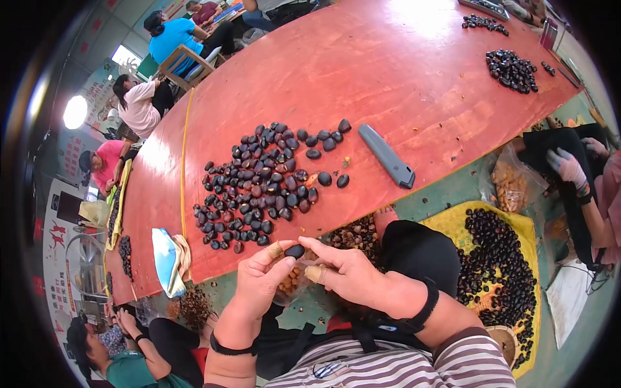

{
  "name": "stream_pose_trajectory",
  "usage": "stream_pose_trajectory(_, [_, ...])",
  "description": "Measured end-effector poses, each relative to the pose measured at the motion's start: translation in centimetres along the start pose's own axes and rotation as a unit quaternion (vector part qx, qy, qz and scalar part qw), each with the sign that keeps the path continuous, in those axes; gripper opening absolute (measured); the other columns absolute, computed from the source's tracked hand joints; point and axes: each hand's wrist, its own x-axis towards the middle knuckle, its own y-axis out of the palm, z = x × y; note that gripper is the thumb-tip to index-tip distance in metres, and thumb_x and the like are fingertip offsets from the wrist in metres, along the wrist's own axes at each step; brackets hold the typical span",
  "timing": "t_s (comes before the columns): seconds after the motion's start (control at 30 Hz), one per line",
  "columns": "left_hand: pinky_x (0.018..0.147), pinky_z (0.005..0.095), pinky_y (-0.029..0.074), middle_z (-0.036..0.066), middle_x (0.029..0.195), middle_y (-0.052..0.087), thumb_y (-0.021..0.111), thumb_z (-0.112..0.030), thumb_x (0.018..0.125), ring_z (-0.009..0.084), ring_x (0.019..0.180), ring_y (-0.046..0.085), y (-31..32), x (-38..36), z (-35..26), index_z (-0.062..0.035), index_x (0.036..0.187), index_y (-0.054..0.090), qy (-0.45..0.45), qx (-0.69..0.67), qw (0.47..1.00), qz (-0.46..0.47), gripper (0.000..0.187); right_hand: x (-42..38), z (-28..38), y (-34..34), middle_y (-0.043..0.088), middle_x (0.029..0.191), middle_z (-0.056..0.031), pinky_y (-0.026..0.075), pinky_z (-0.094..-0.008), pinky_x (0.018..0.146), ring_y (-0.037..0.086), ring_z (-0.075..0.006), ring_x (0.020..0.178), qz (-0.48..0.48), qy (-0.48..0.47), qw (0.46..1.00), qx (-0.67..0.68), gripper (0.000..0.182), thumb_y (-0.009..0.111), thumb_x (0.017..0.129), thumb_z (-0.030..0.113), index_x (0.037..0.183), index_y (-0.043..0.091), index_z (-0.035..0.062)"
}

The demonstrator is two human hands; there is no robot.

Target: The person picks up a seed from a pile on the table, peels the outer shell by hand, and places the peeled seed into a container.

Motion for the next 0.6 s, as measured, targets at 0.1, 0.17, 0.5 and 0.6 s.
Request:
stream_pose_trajectory(0.1, [0.069,0.0198,0.043,0.004,0.089,0.056,0.052,0.002,0.075,0.0084,0.077,0.053,-0.3,-0.9,1.1,0.0025,0.105,0.049,-0.004,-0.061,0.998,0.017,0.03,-0.3,-0.4,0.6,0.056,0.076,0.0008,0.041,-0.0177,0.052,0.044,-0.0025,0.057,-0.001,-0.023,0.998,-0.053,0.048,0.053,0.078,0.01,0.123,0.034,0.0141])
stream_pose_trajectory(0.17, [0.061,0.021,0.045,0.004,0.083,0.057,0.053,0.003,0.074,0.0091,0.069,0.055,-0.3,-1.3,1.7,0.0004,0.104,0.051,0.016,-0.08,0.997,0.005,0.03,-0.5,-0.3,1.0,0.054,0.073,0.0004,0.04,-0.0184,0.053,0.044,-0.0032,0.057,-0.004,-0.027,0.996,-0.085,0.047,0.052,0.078,0.01,0.122,0.035,0.0142])
stream_pose_trajectory(0.5, [0.071,0.0174,0.042,0.003,0.089,0.056,0.052,0.003,0.075,0.0055,0.077,0.052,-1.0,-2.3,2.9,0.0018,0.103,0.051,-0.002,-0.101,0.995,0.018,0.028,-0.8,-0.5,2.0,0.056,0.069,-0.004,0.041,-0.0208,0.058,0.045,-0.0031,0.063,0.001,-0.031,0.988,-0.151,0.038,0.052,0.078,0.011,0.115,0.044,0.0151])
stream_pose_trajectory(0.6, [0.068,0.0179,0.043,0.003,0.085,0.057,0.053,0.002,0.074,0.0064,0.074,0.053,-1.1,-2.0,3.7,0.0015,0.101,0.053,0.002,-0.115,0.993,0.012,0.027,-0.6,-1.1,2.0,0.058,0.073,-0.0061,0.042,-0.021,0.061,0.046,-0.0033,0.066,-0.003,-0.036,0.99,-0.136,0.036,0.052,0.078,0.01,0.114,0.046,0.0146])
